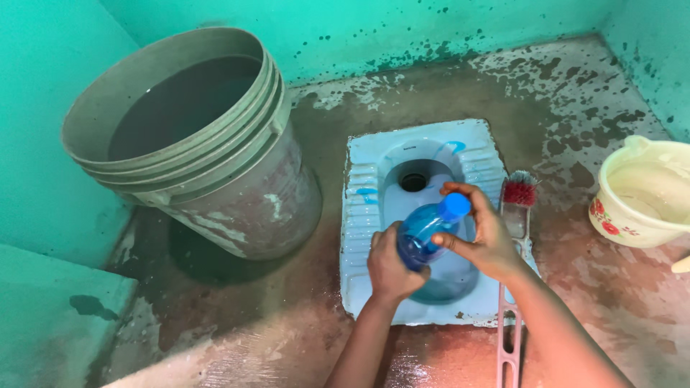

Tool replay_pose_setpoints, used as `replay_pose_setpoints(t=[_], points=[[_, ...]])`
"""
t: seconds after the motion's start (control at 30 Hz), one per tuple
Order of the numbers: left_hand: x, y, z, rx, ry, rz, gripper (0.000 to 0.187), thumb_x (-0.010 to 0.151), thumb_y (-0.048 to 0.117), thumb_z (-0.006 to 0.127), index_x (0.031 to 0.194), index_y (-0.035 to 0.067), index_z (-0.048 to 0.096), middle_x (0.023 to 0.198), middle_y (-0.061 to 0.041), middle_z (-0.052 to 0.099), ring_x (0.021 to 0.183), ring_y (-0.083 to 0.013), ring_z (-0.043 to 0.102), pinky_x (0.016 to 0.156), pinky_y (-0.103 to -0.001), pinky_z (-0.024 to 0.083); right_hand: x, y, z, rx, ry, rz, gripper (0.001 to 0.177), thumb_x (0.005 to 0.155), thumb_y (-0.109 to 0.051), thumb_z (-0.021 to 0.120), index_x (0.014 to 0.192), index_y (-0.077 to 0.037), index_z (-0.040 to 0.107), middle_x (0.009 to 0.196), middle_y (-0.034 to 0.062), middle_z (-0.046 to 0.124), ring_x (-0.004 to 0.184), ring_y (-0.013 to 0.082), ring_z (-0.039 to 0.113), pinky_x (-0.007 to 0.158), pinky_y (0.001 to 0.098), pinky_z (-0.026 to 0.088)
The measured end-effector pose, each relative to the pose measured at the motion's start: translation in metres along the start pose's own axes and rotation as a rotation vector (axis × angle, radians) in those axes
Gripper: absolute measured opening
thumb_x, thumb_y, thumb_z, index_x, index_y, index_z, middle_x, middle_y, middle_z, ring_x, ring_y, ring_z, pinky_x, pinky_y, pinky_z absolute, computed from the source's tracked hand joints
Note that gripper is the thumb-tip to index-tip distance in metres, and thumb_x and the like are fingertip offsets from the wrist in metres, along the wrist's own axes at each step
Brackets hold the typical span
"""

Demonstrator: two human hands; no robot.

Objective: The person cleans a squat toilet by applying blue cleaning liquid from a bottle and scrubbing the surfaces with a brush.

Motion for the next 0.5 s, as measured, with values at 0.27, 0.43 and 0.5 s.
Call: replay_pose_setpoints(t=[0.27, 0.43, 0.5], points=[[0.014, 0.085, 0.037, -0.069, -0.202, 0.124, 0.092, 0.062, 0.03, 0.087, 0.138, -0.004, 0.049, 0.126, -0.022, 0.06, 0.116, -0.0399, 0.056, 0.1, -0.047, 0.049, -0.016, -0.01, -0.067, 0.028, 0.296, -0.092, 0.025, 0.098, -0.022, 0.074, 0.115, -0.004, 0.068, 0.116, 0.0068, 0.074, 0.109, 0.0146, 0.067, 0.102, 0.0321, 0.052], [-0.012, 0.085, 0.084, -0.011, -0.357, -0.004, 0.09, 0.081, 0.041, 0.081, 0.146, -0.008, 0.043, 0.14, -0.026, 0.05, 0.129, -0.0417, 0.048, 0.11, -0.048, 0.042, -0.017, -0.054, -0.147, -0.139, 0.48, -0.197, 0.013, 0.111, -0.015, 0.069, 0.11, -0.002, 0.068, 0.11, 0.0069, 0.072, 0.097, 0.0108, 0.066, 0.092, 0.0251, 0.052], [-0.044, 0.063, 0.116, 0.063, -0.583, -0.222, 0.078, 0.085, 0.041, 0.077, 0.143, -0.002, 0.047, 0.143, -0.024, 0.048, 0.131, -0.0406, 0.047, 0.11, -0.047, 0.042, -0.018, -0.057, -0.166, -0.051, 0.547, -0.14, 0.011, 0.104, -0.012, 0.071, 0.108, -0.003, 0.067, 0.111, 0.004, 0.071, 0.09, 0.0077, 0.063, 0.085, 0.0229, 0.05]])
Point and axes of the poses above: each hand's wrist, its own x-axis towards the middle knuckle, its own z-axis out of the palm, y = z × x, the point moved 7 cm from there along x, towards the middle knuckle
